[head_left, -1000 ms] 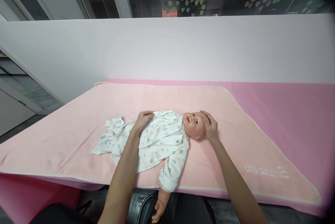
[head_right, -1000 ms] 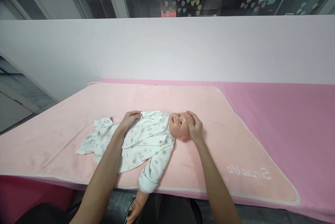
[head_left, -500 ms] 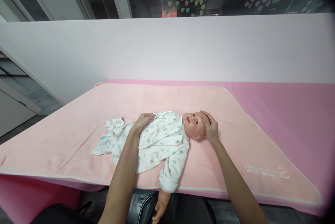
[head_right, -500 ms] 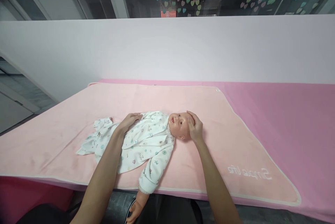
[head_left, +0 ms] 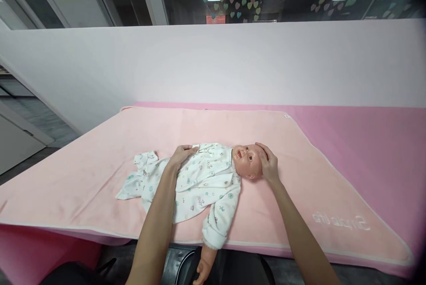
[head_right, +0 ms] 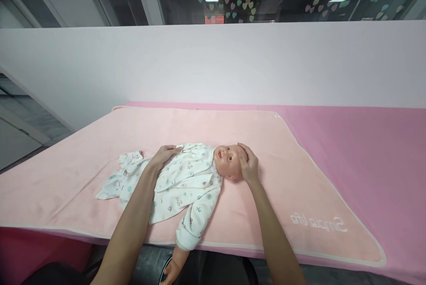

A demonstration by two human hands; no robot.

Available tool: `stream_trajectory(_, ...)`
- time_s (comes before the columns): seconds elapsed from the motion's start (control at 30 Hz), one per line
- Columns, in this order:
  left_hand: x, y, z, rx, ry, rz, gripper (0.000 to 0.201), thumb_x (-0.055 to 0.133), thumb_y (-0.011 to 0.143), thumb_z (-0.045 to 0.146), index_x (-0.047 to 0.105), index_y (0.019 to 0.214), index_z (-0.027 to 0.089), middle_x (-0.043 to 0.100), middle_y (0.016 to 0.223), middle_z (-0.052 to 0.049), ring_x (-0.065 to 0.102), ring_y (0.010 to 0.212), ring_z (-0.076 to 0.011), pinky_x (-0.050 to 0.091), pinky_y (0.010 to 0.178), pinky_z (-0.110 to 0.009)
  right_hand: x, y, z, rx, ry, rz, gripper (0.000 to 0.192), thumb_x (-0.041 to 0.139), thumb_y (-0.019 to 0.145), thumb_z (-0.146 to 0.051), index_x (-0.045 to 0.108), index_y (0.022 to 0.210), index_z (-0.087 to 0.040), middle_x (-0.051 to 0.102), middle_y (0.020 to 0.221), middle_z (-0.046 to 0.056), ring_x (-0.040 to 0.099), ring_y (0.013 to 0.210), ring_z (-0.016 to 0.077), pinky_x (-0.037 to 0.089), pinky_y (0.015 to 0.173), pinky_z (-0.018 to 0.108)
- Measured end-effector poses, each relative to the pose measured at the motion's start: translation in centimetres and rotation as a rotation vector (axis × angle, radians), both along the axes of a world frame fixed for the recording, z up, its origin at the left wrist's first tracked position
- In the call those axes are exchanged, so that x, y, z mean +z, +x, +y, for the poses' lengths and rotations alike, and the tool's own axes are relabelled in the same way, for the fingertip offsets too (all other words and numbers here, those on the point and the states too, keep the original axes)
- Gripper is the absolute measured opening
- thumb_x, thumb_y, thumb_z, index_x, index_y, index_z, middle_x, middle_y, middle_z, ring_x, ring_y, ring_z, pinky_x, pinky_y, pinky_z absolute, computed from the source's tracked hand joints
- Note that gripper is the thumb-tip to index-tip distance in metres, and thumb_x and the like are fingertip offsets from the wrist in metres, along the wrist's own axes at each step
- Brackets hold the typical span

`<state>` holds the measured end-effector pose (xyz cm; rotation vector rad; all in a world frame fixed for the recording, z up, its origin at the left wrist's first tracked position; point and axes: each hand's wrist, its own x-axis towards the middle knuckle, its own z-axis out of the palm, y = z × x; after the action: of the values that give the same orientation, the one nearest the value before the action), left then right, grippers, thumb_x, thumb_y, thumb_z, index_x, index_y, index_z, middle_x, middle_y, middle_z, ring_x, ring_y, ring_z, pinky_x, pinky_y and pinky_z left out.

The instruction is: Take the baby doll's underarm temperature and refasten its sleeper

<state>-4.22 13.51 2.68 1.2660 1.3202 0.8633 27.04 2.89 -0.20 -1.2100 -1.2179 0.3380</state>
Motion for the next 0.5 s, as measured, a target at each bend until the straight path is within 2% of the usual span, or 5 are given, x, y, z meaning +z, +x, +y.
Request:
stream_trajectory(0.2, -0.01, -0.16, 0.19, -0.02, 0.024, -0.007, 0.048, 0.067, 0.058, 0.056, 0.042, 0.048, 0.016, 0.037, 0.042, 0.005, 0.032, 0.041, -0.0057, 0.025, 0.044, -0.021, -0.08, 0.23, 0.26, 0.079, -0.015, 0.115, 0.042, 0.049, 0.081, -0.048, 0.061, 0.108, -0.019, 0.061, 0.117, 0.009, 0.054, 0.11, 0.0249, 0.04, 0.097, 0.04)
stream_trajectory(0.33, -0.11, -0.22, 0.25, -0.005, 0.028, -0.004, 0.048, 0.069, 0.056, 0.054, 0.041, 0.048, 0.017, 0.034, 0.042, 0.006, 0.029, 0.041, -0.0053, 0.023, 0.044, -0.021, 0.15, 0.43, 0.53, 0.17, -0.076, 0.299, 0.046, 0.046, 0.08, -0.053, 0.063, 0.105, -0.018, 0.061, 0.116, 0.009, 0.054, 0.111, 0.025, 0.039, 0.098, 0.041)
stream_trajectory(0.5, -0.1, 0.02, 0.09, 0.058, 0.049, 0.013, 0.045, 0.071, 0.054, 0.05, 0.042, 0.049, 0.016, 0.034, 0.042, 0.006, 0.028, 0.041, -0.0047, 0.02, 0.044, -0.02, 0.56, 0.33, 0.54, 0.178, -0.122, 0.353, 0.047, 0.053, 0.075, -0.054, 0.065, 0.101, -0.017, 0.063, 0.113, 0.009, 0.055, 0.108, 0.0255, 0.039, 0.097, 0.04)
